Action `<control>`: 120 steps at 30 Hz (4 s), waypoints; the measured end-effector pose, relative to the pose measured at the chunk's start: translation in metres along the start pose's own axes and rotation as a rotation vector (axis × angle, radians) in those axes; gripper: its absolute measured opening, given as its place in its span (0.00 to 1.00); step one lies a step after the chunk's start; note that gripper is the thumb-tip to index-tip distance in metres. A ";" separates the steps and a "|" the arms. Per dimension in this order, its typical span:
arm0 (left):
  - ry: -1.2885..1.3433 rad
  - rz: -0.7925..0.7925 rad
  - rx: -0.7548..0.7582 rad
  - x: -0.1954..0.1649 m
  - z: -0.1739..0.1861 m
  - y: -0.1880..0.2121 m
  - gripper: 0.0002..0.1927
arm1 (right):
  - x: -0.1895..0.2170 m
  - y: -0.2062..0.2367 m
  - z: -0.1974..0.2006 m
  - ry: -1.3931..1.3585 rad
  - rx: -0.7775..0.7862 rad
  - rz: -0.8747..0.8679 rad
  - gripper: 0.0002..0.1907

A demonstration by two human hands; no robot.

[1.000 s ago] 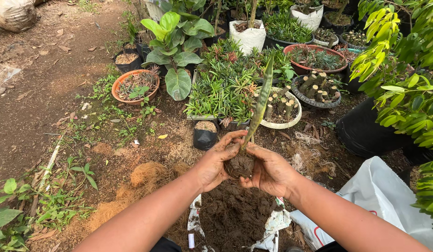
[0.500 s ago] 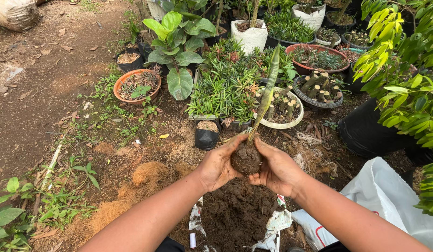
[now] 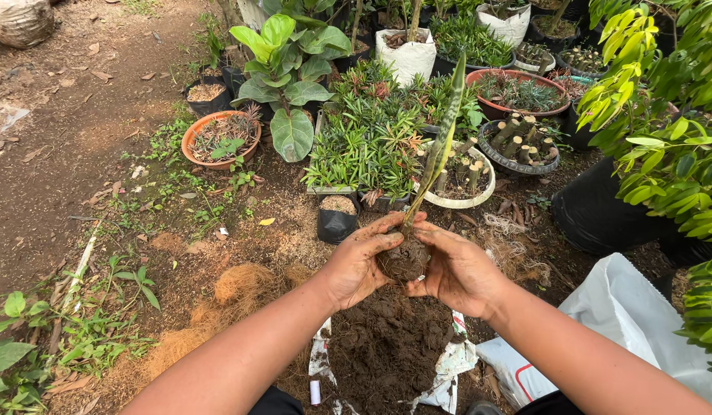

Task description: The person sits on the ground in a plant nursery and shapes a soil ball around the roots of a snake plant seedling, pressing and adding soil from a pile on a sack to form a compact root ball, turning the plant as they work.

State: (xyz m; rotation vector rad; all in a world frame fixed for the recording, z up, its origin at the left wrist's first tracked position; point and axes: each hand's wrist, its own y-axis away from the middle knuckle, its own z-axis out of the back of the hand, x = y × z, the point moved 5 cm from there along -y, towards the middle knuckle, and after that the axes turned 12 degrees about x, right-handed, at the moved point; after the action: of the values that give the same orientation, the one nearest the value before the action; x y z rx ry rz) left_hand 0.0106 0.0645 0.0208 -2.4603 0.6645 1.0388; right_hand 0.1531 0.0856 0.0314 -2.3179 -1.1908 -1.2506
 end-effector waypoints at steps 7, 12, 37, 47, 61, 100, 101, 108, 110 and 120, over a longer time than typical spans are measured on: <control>0.094 0.007 0.059 0.001 0.001 0.003 0.27 | -0.009 -0.001 0.007 0.119 0.015 -0.076 0.29; 0.048 0.044 0.008 0.011 0.011 0.001 0.30 | -0.013 -0.009 0.013 0.299 0.027 -0.049 0.35; -0.318 0.018 -0.083 0.011 0.011 0.001 0.28 | -0.012 -0.005 0.027 0.122 0.264 -0.093 0.32; -0.359 -0.012 -0.036 0.011 0.006 0.001 0.31 | -0.014 -0.003 -0.002 0.208 0.066 -0.107 0.34; -0.367 0.126 -0.173 0.016 -0.001 0.005 0.30 | -0.021 -0.008 -0.002 0.149 0.041 -0.038 0.32; -0.417 0.007 -0.059 0.020 0.007 -0.011 0.31 | -0.008 0.004 0.016 0.110 0.264 -0.030 0.35; -0.425 0.002 -0.065 0.021 0.007 -0.011 0.30 | -0.006 0.004 0.017 0.145 0.277 -0.006 0.34; -0.390 -0.045 -0.020 0.019 0.000 -0.009 0.27 | 0.006 0.010 0.003 0.292 0.267 0.026 0.32; -0.397 -0.089 -0.072 0.015 -0.001 -0.011 0.29 | 0.004 0.008 -0.002 0.312 0.131 0.002 0.31; -0.548 -0.176 -0.171 0.006 -0.014 -0.014 0.47 | 0.012 0.007 -0.001 0.443 -0.111 0.121 0.45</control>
State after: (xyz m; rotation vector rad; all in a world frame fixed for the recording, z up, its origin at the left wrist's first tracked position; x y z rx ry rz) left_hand 0.0299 0.0676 0.0277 -2.1574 0.1864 1.6533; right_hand 0.1609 0.0872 0.0422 -1.9931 -0.8372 -1.7022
